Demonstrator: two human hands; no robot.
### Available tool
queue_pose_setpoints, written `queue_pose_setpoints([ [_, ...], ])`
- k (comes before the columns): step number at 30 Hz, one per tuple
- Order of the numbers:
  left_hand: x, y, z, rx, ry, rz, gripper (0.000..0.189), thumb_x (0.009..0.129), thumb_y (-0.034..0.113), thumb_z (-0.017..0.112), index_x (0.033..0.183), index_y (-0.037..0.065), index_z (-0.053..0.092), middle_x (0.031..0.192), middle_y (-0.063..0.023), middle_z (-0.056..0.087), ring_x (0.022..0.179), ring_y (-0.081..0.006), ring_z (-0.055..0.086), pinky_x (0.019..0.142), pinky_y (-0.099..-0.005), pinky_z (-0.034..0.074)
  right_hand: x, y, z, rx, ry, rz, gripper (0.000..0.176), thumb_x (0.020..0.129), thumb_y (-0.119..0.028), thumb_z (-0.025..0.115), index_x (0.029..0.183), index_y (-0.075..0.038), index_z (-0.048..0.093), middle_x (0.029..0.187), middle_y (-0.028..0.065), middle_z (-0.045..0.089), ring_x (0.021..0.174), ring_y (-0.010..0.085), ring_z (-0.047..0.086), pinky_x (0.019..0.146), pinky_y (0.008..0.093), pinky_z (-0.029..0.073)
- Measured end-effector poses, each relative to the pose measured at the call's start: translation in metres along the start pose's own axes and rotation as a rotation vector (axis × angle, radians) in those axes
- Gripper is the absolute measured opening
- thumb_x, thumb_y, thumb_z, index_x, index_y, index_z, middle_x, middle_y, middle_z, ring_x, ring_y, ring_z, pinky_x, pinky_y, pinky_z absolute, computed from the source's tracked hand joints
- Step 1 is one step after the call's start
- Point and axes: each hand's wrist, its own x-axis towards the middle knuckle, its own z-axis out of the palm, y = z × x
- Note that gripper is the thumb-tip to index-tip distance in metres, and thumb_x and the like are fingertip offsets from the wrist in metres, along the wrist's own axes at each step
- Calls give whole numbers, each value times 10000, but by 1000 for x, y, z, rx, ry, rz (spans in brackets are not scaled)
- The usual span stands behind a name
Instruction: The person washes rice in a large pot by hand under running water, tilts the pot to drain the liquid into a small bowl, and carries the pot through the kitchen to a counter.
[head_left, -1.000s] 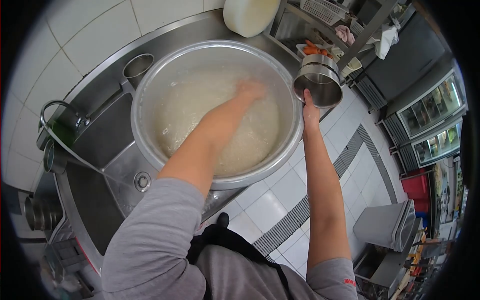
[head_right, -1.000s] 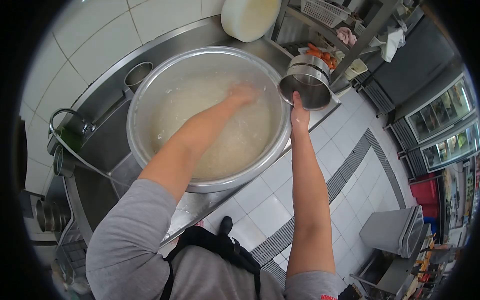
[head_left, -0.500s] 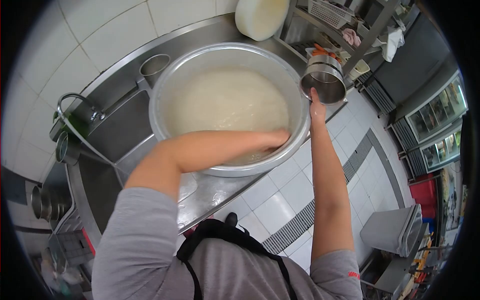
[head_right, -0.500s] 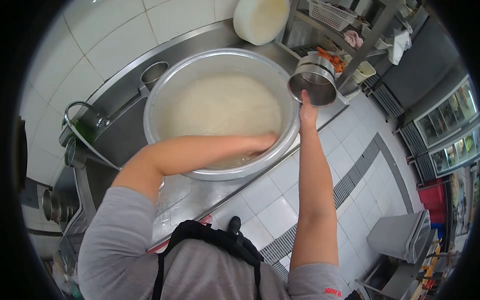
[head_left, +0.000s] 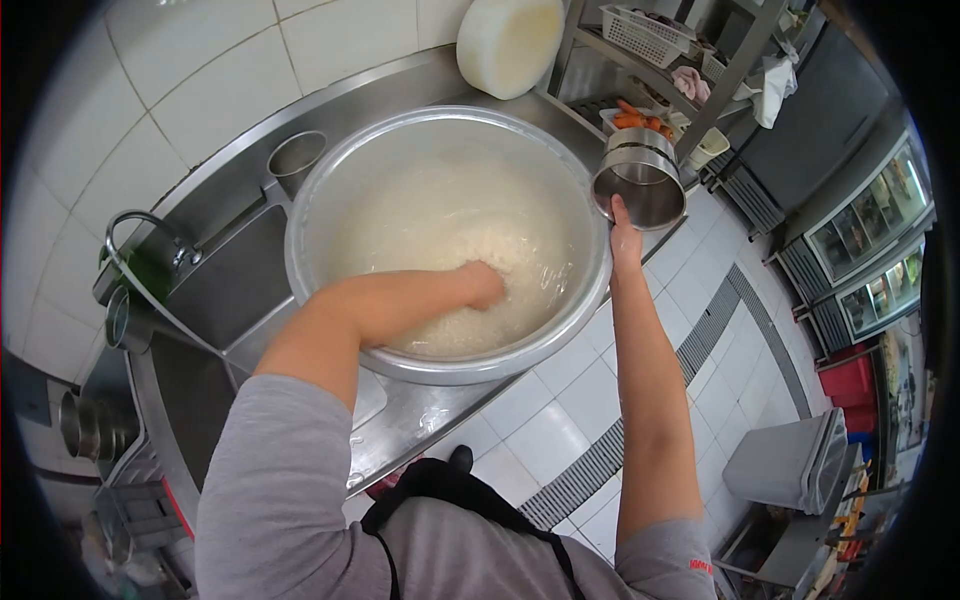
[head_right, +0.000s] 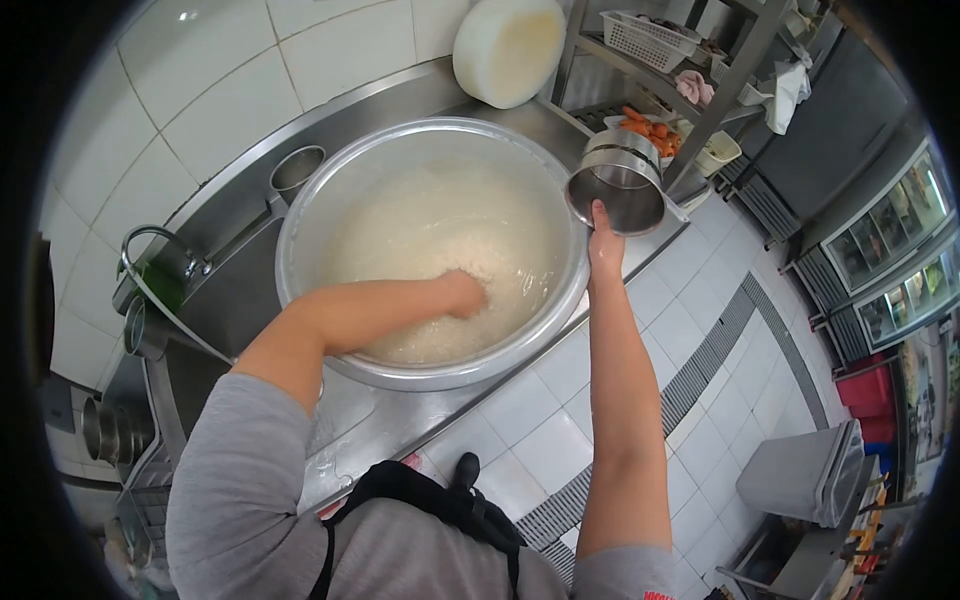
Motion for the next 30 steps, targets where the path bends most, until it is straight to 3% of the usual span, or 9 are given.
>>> queue_pose_setpoints([
  [3,14,-18,-6,-30,-56,-60,317,691,266,578,963,105,602,1005,-105,580,961,-268,532,788,-386,431,-3,-4,1,16,-5,38,539,779,-334,587,1166,8,431,1173,74,466,1045,197,434,903,275,291],
  [15,17,-138,6,-250,577,-530,380,730,313,524,1050,112,567,1080,-153,533,1030,-285,487,879,-399,365,-5,-6,3,32,-18,-4,577,792,-328,571,1215,4,363,1225,87,413,1095,195,390,919,282,279],
  [17,6,-167,24,-342,235,-460,474,767,400,459,1124,92,514,1211,-168,428,1147,-296,379,966,-400,264,-3,-5,1,17,-10,17,581,795,-326,566,1223,3,351,1235,93,404,1104,198,382,923,281,275],
  [21,-49,-137,17,-231,48,-587,537,781,430,423,1241,155,387,1250,-141,394,1206,-290,293,983,-408,227,6,-12,0,-254,-72,-226,470,803,-284,551,1144,15,429,1212,149,415,1065,223,412,896,304,301],
  [23,-47,-142,51,83,-149,-156,585,778,460,408,1265,140,348,1256,-166,378,1200,-326,287,979,-451,214,34,-1,0,-551,-1,-387,249,802,-210,531,855,25,597,1118,182,469,971,268,485,825,341,361],
  [24,-66,-124,35,-68,-230,-116,589,780,442,417,1254,97,358,1284,-197,313,1206,-327,280,973,-477,212,32,-5,11,-547,-14,-391,249,802,-210,531,855,25,597,1118,182,469,971,268,485,825,341,361],
  [26,-113,-77,-3,-224,-302,-74,594,781,425,425,1242,54,367,1311,-228,248,1212,-327,274,967,-502,211,20,-16,33,-671,-175,-797,235,802,-189,516,847,28,593,1054,170,507,946,286,504,811,336,374],
  [28,-149,-49,-16,-814,-95,-293,623,756,463,466,1240,82,376,1278,-234,308,1186,-350,305,939,-516,241,12,-9,58,-628,-294,-600,265,798,-179,507,952,31,557,1035,142,532,963,259,494,833,317,356],
  [30,-152,-61,-19,-605,-40,-372,620,736,438,513,1243,106,382,1257,-186,362,1179,-336,322,938,-492,256,3,-3,80,-469,-451,-374,396,794,-232,515,1105,0,439,972,88,551,765,174,541,668,270,421],
])
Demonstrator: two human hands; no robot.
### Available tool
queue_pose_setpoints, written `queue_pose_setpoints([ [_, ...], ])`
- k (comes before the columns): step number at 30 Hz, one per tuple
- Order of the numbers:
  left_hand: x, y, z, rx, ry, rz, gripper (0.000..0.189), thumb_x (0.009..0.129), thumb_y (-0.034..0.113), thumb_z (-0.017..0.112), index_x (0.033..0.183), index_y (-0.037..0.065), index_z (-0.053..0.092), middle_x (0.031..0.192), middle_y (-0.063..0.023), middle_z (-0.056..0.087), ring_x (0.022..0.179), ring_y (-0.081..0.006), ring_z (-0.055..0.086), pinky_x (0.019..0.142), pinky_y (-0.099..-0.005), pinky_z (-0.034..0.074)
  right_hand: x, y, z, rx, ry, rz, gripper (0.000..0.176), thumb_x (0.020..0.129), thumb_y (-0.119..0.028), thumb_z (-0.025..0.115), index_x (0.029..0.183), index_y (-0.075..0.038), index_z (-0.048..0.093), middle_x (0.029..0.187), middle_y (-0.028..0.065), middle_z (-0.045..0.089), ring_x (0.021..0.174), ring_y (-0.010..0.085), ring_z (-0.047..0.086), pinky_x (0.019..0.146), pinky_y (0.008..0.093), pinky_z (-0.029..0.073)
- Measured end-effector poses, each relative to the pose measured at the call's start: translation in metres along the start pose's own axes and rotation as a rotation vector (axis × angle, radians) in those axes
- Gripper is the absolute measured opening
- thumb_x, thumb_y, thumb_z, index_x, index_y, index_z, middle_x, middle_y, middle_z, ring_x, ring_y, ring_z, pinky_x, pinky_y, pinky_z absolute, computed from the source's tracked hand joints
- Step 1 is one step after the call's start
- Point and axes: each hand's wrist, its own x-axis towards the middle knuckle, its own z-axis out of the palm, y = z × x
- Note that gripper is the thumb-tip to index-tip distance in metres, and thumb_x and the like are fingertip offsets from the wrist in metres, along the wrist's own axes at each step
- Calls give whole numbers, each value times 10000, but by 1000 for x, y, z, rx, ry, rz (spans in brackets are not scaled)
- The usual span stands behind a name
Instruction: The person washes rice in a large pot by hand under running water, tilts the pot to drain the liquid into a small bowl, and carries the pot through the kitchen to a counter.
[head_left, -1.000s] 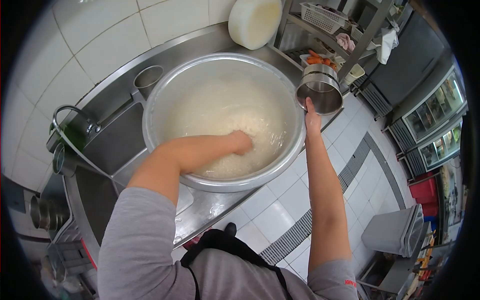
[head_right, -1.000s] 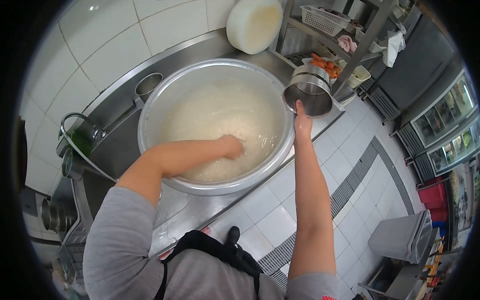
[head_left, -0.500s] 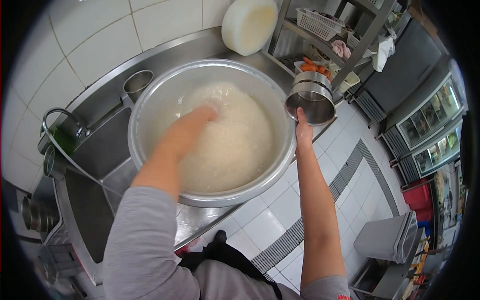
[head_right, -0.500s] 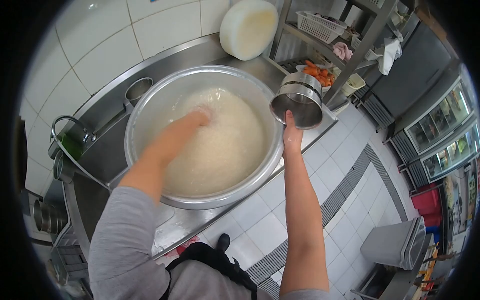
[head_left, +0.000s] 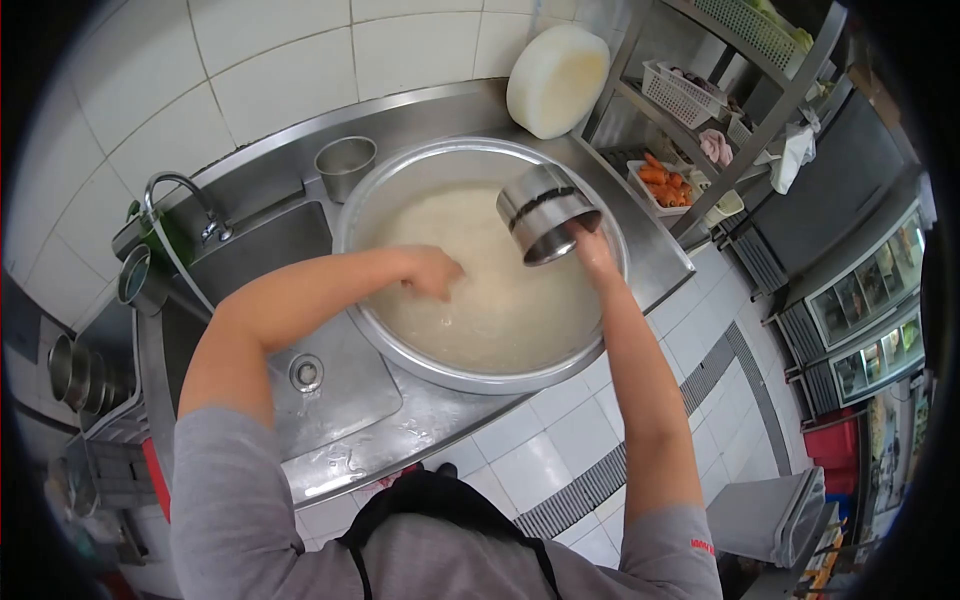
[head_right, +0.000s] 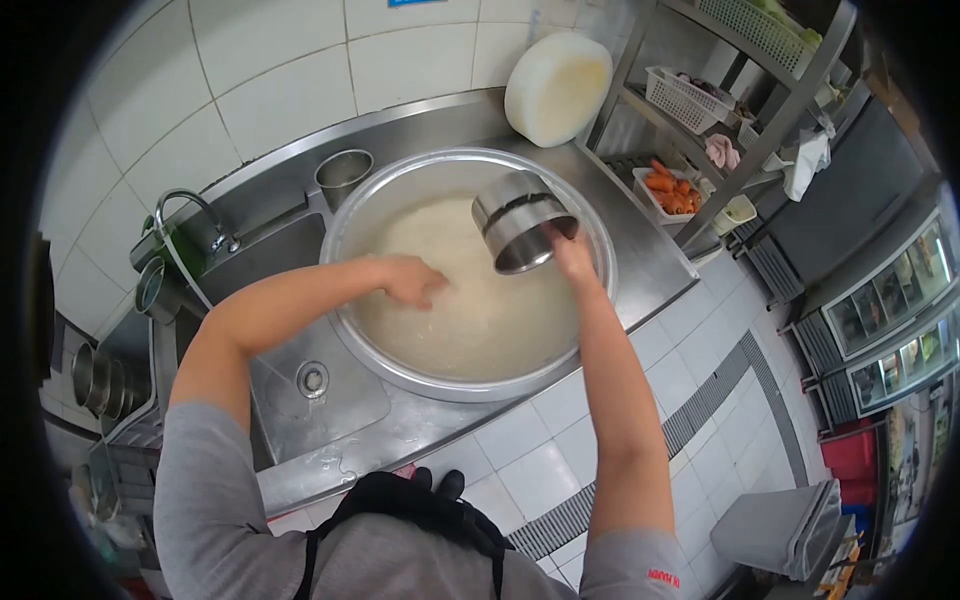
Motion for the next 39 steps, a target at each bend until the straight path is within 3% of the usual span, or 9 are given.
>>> queue_pose_setpoints([
  [4,4,-39,-1,695,-43,-185,551,729,433,518,1194,143,458,1165,-118,488,1073,-294,448,883,-420,346,-4,-3,20,145,-68,580,383,818,-264,493,1087,7,474,1015,98,555,868,173,534,766,238,395],
  [10,-6,30,37,183,-628,26,452,770,405,477,1129,133,517,1100,-84,534,954,-269,526,835,-424,389,-27,-18,63,282,-274,649,490,801,-385,496,1148,-39,476,1330,139,274,1234,237,167,1004,394,77],
  [13,-25,47,32,-152,-445,186,438,770,387,477,1070,75,543,1039,-102,564,880,-240,567,765,-365,438,-43,-29,47,252,-220,661,686,771,-446,505,1291,-73,260,1369,127,182,1264,253,109,1001,437,59],
  [19,12,-42,4,572,363,-25,357,691,269,547,1006,105,584,1064,-139,528,962,-270,524,801,-409,423,-79,-64,24,22,-226,821,700,789,-468,466,1308,-69,217,1366,153,172,1254,367,97,975,525,89],
  [23,-17,-47,0,882,72,-207,452,715,396,538,1012,61,592,1186,-162,460,1095,-286,434,924,-328,323,-104,-96,28,187,-505,890,576,841,-425,397,1261,-41,306,1260,213,350,1221,441,120,933,604,111],
  [28,-49,-15,6,237,-345,146,717,754,638,371,1014,-1,566,1028,-162,560,966,-280,507,861,-339,375,-128,-99,35,518,-153,642,468,857,-337,413,1126,46,422,1074,202,508,1068,347,404,855,485,358],
  [30,-60,-1,14,-13,102,590,558,811,477,440,1092,0,507,1000,-168,552,949,-233,521,822,-308,406,-144,-99,29,731,109,494,423,850,-294,447,1021,92,468,958,167,561,756,241,593,644,313,511],
  [36,-105,124,32,-952,264,1071,950,648,368,671,1341,171,52,1341,-130,162,1111,-323,379,795,-397,424,-239,-87,4,670,543,268,394,842,-415,447,711,-46,484,520,26,473,397,102,427,386,251,334],
  [39,-125,199,64,-733,255,1034,979,601,171,718,1339,142,74,1329,-111,146,1156,-280,323,824,-371,423,-310,-82,-12,515,720,193,399,839,-419,436,754,-34,496,552,28,476,463,89,450,429,234,373],
])
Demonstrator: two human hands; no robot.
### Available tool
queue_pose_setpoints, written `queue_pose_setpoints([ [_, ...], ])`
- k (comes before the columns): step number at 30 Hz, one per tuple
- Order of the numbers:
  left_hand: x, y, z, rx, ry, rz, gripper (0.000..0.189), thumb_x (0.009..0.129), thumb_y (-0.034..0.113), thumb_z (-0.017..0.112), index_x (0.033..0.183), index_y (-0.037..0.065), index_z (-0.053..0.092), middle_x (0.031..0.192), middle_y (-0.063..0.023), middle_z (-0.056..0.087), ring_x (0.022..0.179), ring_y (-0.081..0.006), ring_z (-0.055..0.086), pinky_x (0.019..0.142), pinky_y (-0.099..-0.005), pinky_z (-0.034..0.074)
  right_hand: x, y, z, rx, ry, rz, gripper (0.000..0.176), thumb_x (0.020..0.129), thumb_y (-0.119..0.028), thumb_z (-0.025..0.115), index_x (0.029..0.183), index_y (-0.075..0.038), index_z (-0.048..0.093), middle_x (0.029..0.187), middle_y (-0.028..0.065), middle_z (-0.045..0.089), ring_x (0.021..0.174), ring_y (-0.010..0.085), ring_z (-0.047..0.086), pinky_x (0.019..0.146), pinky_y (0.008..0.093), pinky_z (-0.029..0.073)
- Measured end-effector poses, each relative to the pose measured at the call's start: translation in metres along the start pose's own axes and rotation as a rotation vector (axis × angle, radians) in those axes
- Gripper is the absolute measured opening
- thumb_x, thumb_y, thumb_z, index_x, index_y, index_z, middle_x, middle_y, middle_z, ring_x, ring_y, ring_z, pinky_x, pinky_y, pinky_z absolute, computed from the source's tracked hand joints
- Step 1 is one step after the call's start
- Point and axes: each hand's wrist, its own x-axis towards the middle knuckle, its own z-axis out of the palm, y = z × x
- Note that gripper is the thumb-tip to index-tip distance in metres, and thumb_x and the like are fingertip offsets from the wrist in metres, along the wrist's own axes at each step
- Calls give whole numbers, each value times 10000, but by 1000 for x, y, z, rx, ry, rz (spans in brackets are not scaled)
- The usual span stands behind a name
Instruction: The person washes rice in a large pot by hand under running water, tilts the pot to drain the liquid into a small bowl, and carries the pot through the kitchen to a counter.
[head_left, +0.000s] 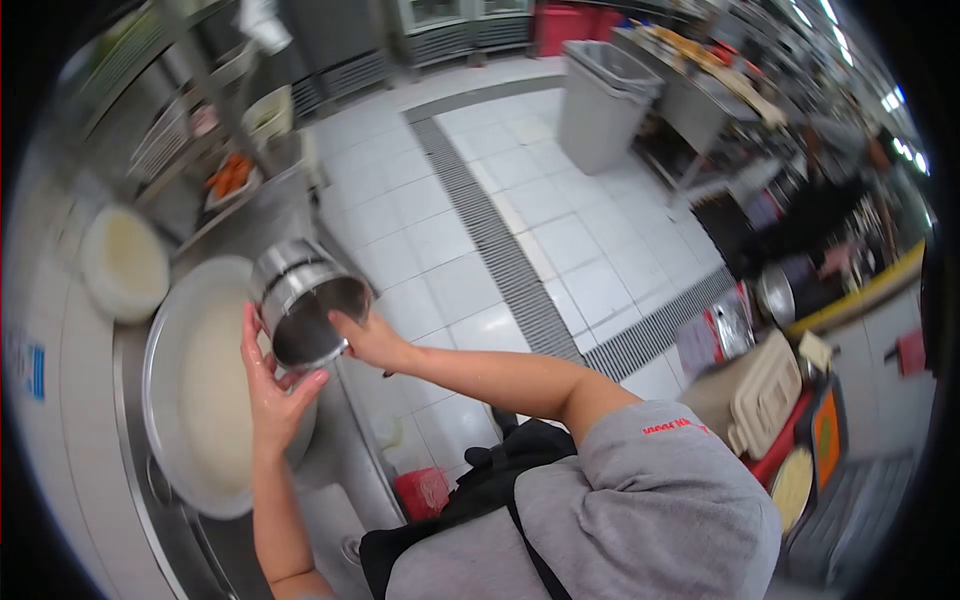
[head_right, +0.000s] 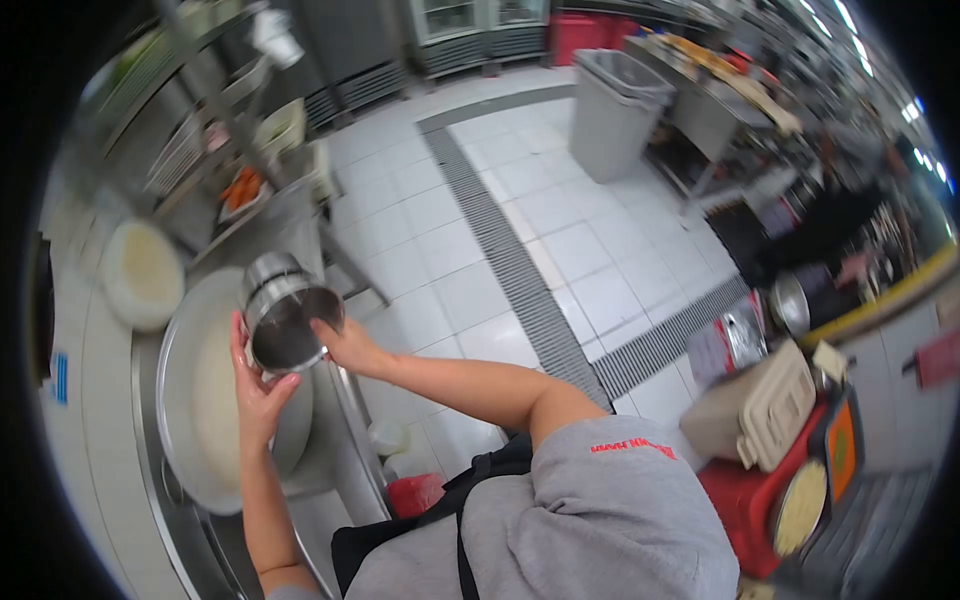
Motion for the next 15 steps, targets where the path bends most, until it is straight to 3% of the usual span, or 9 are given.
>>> queue_pose_setpoints([
  [3,29,-32,56,106,-78,233,819,658,-66,538,1331,80,94,1375,-137,109,1263,-247,164,1006,-346,188,-37,1,-61,-100,96,-9,396,824,-415,461,769,-24,495,577,32,483,484,93,468,446,239,389],
  [4,34,-36,75,47,-142,170,781,649,-115,449,1329,72,115,1384,-144,106,1281,-248,117,1026,-335,81,-46,3,-83,-96,149,-26,396,824,-415,461,769,-24,495,577,32,483,484,93,468,446,239,389],
  [6,44,-53,116,0,-256,59,739,644,-122,366,1325,76,157,1362,-150,181,1269,-246,161,1020,-324,119,-75,11,-134,-215,-78,228,412,795,-423,513,852,-15,520,630,80,522,559,149,519,521,277,426],
  [7,48,-65,139,-75,-317,-24,722,646,-122,337,1322,75,174,1349,-151,219,1260,-248,194,1015,-314,145,-93,12,-160,-389,-134,150,432,777,-428,536,905,-15,525,717,120,540,662,190,535,607,300,432],
  [10,44,-104,206,-226,-362,-571,620,645,-80,345,1250,39,278,1188,-180,396,1070,-308,440,805,-386,429,-158,51,-266,-914,-131,70,494,741,-425,577,1035,-31,526,991,199,520,973,295,480,840,349,382],
  [11,42,-118,226,-204,-368,-802,573,644,-64,356,1211,0,307,1120,-200,439,984,-333,507,698,-407,503,-189,52,-308,-1068,-7,279,475,722,-402,592,1024,-39,533,1077,201,476,1031,309,437,878,370,360],
  [13,30,-161,261,-396,-316,-959,420,647,-36,366,1058,-126,356,1012,-272,450,872,-394,535,623,-420,535,-270,115,-420,-1280,413,546,412,692,-354,596,986,-66,567,992,158,544,1016,300,450,873,378,359],
  [14,24,-161,281,-483,-283,-1024,430,647,-34,364,1056,-163,324,1014,-284,446,884,-415,524,666,-444,527,-316,96,-449,-1120,711,686,371,687,-351,586,917,-60,600,948,139,572,1013,293,454,866,376,365],
  [15,16,-161,300,-562,-241,-1096,445,647,-32,363,1054,-200,293,1015,-295,443,895,-435,512,709,-468,519,-370,104,-490,-1427,625,750,334,688,-337,576,850,-50,622,913,153,588,925,297,513,816,373,404],
])
